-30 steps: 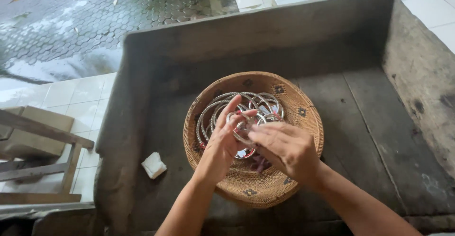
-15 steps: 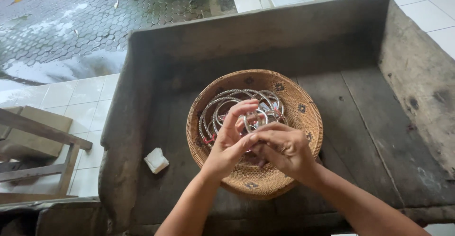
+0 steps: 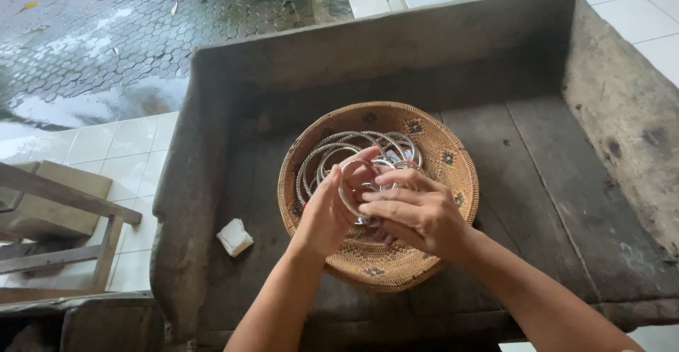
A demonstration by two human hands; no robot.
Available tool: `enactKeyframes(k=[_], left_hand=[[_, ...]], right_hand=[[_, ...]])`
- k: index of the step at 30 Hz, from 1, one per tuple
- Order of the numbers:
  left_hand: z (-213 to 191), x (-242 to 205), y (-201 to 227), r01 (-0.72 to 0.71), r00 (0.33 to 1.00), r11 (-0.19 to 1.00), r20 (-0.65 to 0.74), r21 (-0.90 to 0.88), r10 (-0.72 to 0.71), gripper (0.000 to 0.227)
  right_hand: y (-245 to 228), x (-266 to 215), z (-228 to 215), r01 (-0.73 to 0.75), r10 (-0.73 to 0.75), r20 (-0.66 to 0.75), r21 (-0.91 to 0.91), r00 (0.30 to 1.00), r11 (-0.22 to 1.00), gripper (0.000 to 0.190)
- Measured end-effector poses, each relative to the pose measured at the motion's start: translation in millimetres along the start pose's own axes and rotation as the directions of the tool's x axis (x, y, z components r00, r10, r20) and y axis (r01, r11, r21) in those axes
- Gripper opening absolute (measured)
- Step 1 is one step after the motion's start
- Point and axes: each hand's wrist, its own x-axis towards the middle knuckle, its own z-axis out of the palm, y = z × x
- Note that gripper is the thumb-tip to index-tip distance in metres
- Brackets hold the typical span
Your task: Inspecting silver bracelets and their tags in a woven basket
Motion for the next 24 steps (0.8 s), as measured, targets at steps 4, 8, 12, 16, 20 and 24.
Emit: enactKeyframes(k=[4,8,12,16,20,24], left_hand=[[10.9,0.6,8.1,0.025,1.000,1.000,-0.012,-0.018,-0.025,0.086],[34.7,-4.1,16.8,-0.021,1.000,1.000,0.001,-0.012,0.021,0.068],[40.5,-4.5,20.7,-0.166,0.984,0.959,-0.029,0.231,0.178,0.062],[50.1,-3.7,28.4,-0.126,0.983,0.980,-0.116,0.154,0.144,0.060],[32.9,-3.7,22.5,-0.060,0.985,0.997,-0.160,0.047,0.067,0.059],[25.8,-2.4,17.9,-0.056,0.986,0.998,-0.156,-0.004,0.055,0.057]], right_hand=[[-3.5,1.5,-3.3,-0.065,0.065,-0.015,0.029,0.998,0.997,0.024],[-4.0,-7.7,6.8,-0.182,0.184,-0.004,0.117,0.983,0.976,0.025],[4.9,-18.1,16.8,-0.308,0.331,-0.042,0.272,0.943,0.912,0.021],[8.9,-20.6,15.6,-0.391,0.419,0.009,0.381,0.908,0.838,0.022],[8.1,-12.9,12.6,-0.309,0.327,0.005,0.337,0.945,0.889,0.020],[8.6,-10.0,11.5,-0.279,0.279,0.044,0.302,0.959,0.912,0.017]])
